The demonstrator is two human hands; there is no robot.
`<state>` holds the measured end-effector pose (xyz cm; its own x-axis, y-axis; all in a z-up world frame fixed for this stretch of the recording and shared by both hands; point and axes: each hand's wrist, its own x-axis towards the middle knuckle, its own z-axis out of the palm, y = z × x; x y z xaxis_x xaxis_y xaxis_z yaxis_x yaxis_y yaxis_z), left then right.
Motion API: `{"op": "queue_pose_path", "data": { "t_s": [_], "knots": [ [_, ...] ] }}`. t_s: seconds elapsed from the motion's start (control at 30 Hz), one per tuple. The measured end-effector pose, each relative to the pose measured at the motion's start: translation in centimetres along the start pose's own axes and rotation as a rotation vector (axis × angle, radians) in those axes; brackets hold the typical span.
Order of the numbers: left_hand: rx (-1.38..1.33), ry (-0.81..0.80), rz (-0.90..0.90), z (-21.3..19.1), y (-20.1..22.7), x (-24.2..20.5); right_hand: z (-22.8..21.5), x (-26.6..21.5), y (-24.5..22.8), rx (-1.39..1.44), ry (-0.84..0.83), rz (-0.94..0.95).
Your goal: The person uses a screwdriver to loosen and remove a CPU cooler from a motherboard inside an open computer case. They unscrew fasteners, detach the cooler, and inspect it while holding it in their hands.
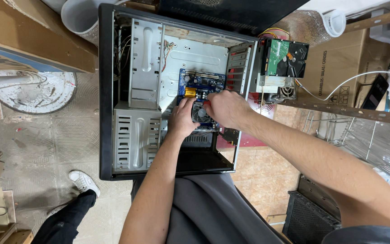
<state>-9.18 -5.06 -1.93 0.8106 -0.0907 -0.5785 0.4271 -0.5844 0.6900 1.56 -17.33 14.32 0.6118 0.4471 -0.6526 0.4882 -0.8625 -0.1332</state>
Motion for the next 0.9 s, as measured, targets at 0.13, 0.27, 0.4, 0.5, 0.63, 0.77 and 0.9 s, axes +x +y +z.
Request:
{"op": "queue_pose_path", "data": {
  "t_s": [0.13, 0.27, 0.4, 0.5, 0.63, 0.77, 0.9],
  "knots": [
    [0.004, -0.002, 0.002, -0.2, 0.0, 0.0, -0.7, 0.5, -0.4, 0.023, -0.042, 0.050],
    [-0.003, -0.005, 0.007, -0.2, 0.1, -0.1, -1.5, 0.6, -0.9, 0.073, -0.086, 0.083],
    [-0.013, -0.007, -0.001, -0.5, 0.3, -0.2, 0.1, 0.6, -0.1, -0.077, -0.027, -0.065],
    [-0.009, -0.005, -0.004, -0.4, 0.4, -0.2, -0.5, 0.6, -0.1, -0.208, 0.003, -0.153],
    [-0.007, 0.000, 0.000, -0.7, 0.6, -0.4, -2.2, -0.6, -1.0, -0.493, 0.044, -0.344],
    [-0.008, 0.005, 0.002, -0.5, 0.4, -0.3, -1.4, -0.1, -0.7, -0.278, -0.071, -0.161],
    [-0.007, 0.015, 0.016, -0.5, 0.4, -0.4, -0.7, 1.0, -0.4, -0.075, -0.180, 0.052]
  ]
}}
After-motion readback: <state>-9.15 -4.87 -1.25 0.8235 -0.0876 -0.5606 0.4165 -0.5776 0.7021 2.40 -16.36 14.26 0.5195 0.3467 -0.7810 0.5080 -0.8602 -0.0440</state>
